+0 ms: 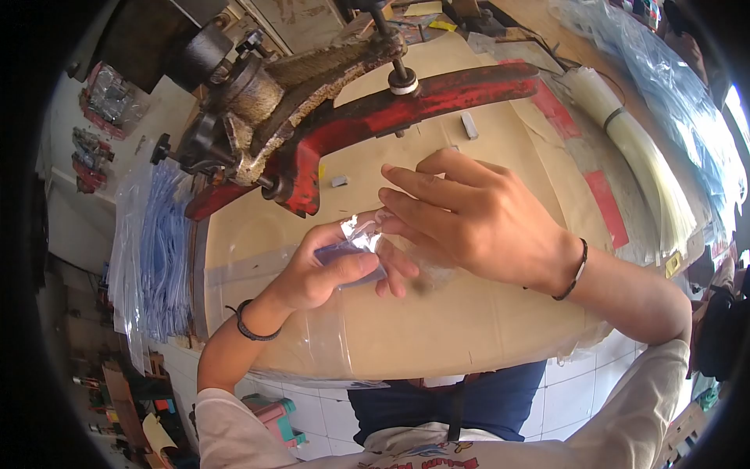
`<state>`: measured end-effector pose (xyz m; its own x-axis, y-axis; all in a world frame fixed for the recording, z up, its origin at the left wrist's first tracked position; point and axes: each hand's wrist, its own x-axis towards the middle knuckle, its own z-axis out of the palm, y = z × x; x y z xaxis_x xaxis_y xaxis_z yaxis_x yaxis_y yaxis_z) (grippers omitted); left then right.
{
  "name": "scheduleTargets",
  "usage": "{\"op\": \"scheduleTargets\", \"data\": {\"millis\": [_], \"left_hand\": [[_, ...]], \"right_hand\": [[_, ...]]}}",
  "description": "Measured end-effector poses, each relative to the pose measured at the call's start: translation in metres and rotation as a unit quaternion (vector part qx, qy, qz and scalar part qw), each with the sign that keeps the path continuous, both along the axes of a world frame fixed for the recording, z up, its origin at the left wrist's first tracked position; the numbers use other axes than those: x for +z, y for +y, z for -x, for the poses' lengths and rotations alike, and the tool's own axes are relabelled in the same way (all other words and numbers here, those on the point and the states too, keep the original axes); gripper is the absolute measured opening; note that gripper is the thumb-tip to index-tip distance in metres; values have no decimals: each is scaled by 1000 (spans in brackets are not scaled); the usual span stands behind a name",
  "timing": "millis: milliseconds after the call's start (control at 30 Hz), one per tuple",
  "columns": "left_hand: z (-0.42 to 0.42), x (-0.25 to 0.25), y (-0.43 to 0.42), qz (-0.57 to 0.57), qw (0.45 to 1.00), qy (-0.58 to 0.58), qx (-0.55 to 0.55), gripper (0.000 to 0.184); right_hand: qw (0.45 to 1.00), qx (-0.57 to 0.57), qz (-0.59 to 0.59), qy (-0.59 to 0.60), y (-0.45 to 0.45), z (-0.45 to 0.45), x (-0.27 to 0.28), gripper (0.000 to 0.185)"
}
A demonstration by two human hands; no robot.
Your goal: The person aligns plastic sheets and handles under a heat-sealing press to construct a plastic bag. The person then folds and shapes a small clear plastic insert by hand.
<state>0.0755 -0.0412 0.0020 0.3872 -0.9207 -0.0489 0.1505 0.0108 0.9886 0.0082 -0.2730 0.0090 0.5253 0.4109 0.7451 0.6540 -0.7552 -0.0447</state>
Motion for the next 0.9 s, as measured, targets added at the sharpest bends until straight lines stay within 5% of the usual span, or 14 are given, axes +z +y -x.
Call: {"op": "scheduleTargets", "data": {"millis": [367,500,667,767,900], "left_hand": [[1,4,1,-10,1000,17,-4,57],[3,2,-1,-11,1000,12,6,55],[4,3,0,-5,1000,4,16,44],[1,3,1,-9,999,-30,6,43],[0,-1,2,11,997,-81,9,42]], "right_hand": [[1000,9,-8,19,1,2,4,28],[979,48,-121,157,0,2,-3,21],[919,100,-251,288,0,2,7,18],[769,69,-429,469,1,4,15,18],[689,104,-473,539,0,0,16,23]]}}
